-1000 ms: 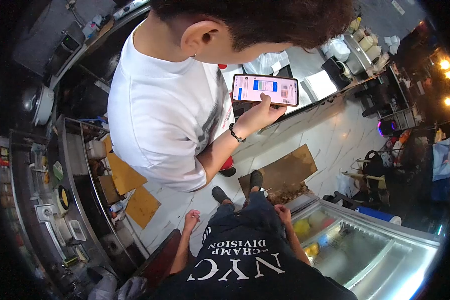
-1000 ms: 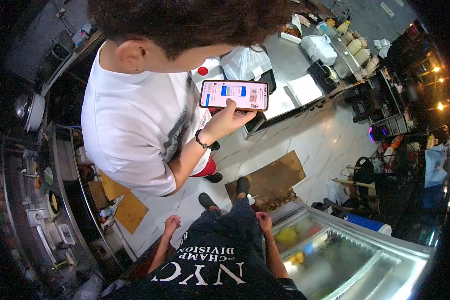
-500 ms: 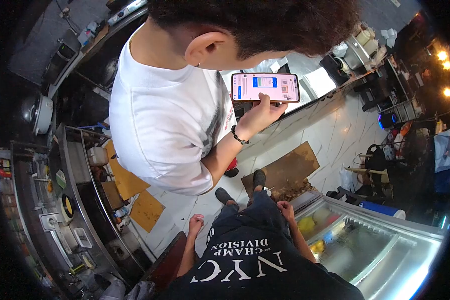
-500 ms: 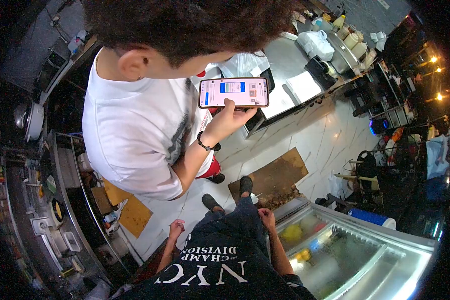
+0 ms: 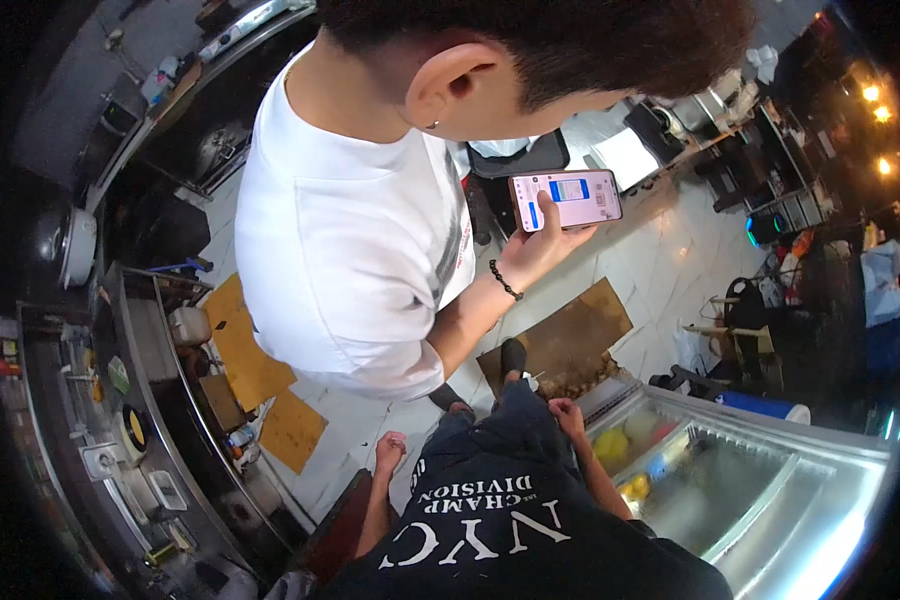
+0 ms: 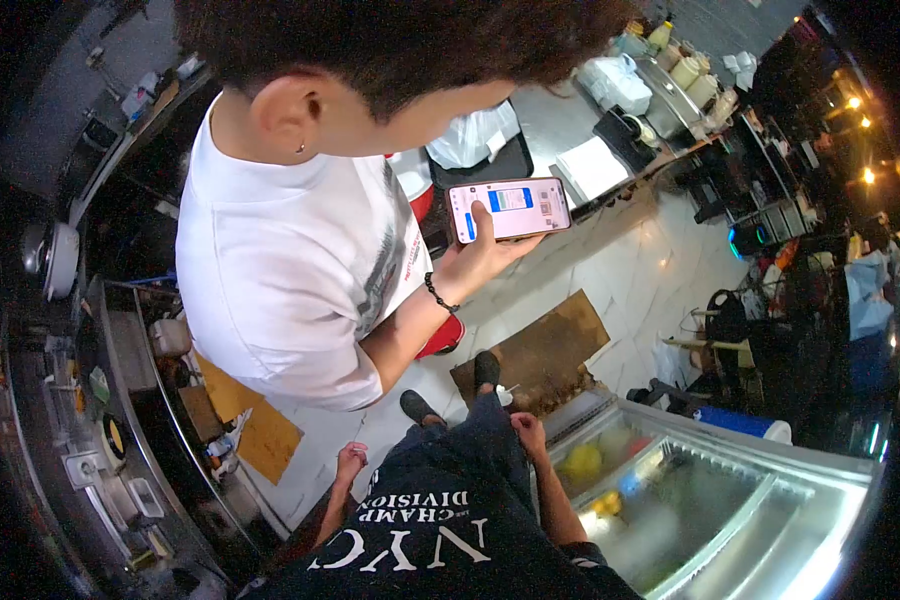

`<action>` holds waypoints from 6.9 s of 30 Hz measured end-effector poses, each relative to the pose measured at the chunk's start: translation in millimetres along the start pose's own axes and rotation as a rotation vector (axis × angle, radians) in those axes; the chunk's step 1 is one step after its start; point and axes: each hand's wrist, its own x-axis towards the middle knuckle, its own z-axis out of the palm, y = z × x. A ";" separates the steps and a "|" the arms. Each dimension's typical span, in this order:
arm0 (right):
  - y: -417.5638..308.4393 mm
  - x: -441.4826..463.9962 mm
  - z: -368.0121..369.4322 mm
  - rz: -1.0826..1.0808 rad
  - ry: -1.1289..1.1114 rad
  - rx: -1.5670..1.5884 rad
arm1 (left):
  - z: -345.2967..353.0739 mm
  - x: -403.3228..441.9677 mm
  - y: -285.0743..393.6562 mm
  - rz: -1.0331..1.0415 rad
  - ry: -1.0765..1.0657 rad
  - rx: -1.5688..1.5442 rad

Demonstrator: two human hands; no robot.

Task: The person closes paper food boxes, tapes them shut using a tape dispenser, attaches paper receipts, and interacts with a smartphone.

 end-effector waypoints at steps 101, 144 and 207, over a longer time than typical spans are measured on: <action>-276.9 318.9 328.0 -0.354 0.227 0.298 | -197.2 547.6 336.3 0.781 0.050 0.394; -536.7 328.0 444.4 -0.960 0.277 -0.148 | -106.3 636.5 573.2 0.595 -0.192 -0.275; -505.3 454.3 467.1 -0.514 -0.108 -0.283 | -159.5 540.2 384.0 0.662 0.295 -0.232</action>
